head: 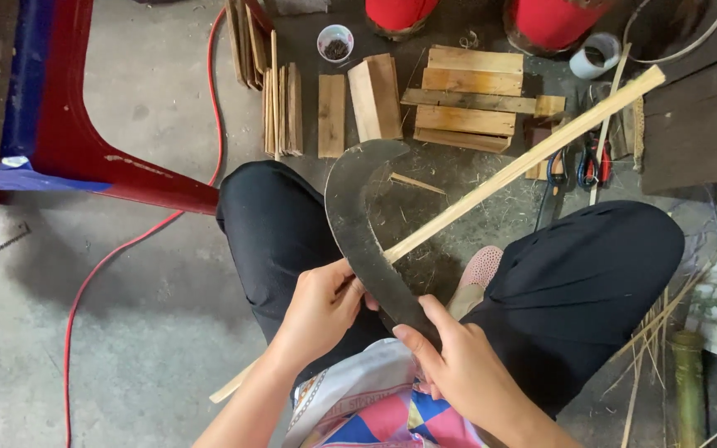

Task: Shaving and smoothing thin bamboo strips using a large curved blade on a workshop floor.

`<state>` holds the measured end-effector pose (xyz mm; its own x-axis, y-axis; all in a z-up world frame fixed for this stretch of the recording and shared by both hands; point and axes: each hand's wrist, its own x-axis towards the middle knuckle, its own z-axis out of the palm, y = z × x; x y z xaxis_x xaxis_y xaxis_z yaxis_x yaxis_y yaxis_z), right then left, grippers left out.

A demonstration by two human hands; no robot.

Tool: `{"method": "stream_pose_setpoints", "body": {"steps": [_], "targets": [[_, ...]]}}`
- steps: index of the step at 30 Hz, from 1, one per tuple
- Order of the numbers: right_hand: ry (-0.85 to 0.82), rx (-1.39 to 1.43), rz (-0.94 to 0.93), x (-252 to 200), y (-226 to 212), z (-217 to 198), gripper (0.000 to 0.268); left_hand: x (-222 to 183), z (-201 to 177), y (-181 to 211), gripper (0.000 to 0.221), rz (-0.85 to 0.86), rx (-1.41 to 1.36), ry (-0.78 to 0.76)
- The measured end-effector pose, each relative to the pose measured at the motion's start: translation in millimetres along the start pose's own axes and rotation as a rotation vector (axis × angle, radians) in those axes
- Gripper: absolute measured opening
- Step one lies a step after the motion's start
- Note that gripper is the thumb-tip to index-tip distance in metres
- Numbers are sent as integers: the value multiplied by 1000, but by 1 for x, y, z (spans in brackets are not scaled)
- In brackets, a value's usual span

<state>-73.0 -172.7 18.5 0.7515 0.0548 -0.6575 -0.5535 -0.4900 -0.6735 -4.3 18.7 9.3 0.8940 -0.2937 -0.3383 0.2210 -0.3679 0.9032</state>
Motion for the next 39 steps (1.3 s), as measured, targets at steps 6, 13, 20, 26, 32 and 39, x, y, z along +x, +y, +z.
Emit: {"method": "stream_pose_setpoints", "body": {"steps": [6,13,20,26,32,39], "targets": [[-4,-180,-70,4,17,18,33,-7,-9,-8,15,2,77,-5],[557,114,-7,41,34,-71,7,-25,-48,-38,21,-106,95,30],[455,-23,-63,4,6,-36,13,-13,-49,-22,22,-172,127,98],[31,-332,-215,13,20,28,43,-6,-42,-8,14,-114,192,90],[155,-375,-148,38,15,-57,21,-11,-50,-14,19,-36,102,62],[533,-210,17,6,-1,-79,27,-4,-49,-9,23,-132,154,78]]}}
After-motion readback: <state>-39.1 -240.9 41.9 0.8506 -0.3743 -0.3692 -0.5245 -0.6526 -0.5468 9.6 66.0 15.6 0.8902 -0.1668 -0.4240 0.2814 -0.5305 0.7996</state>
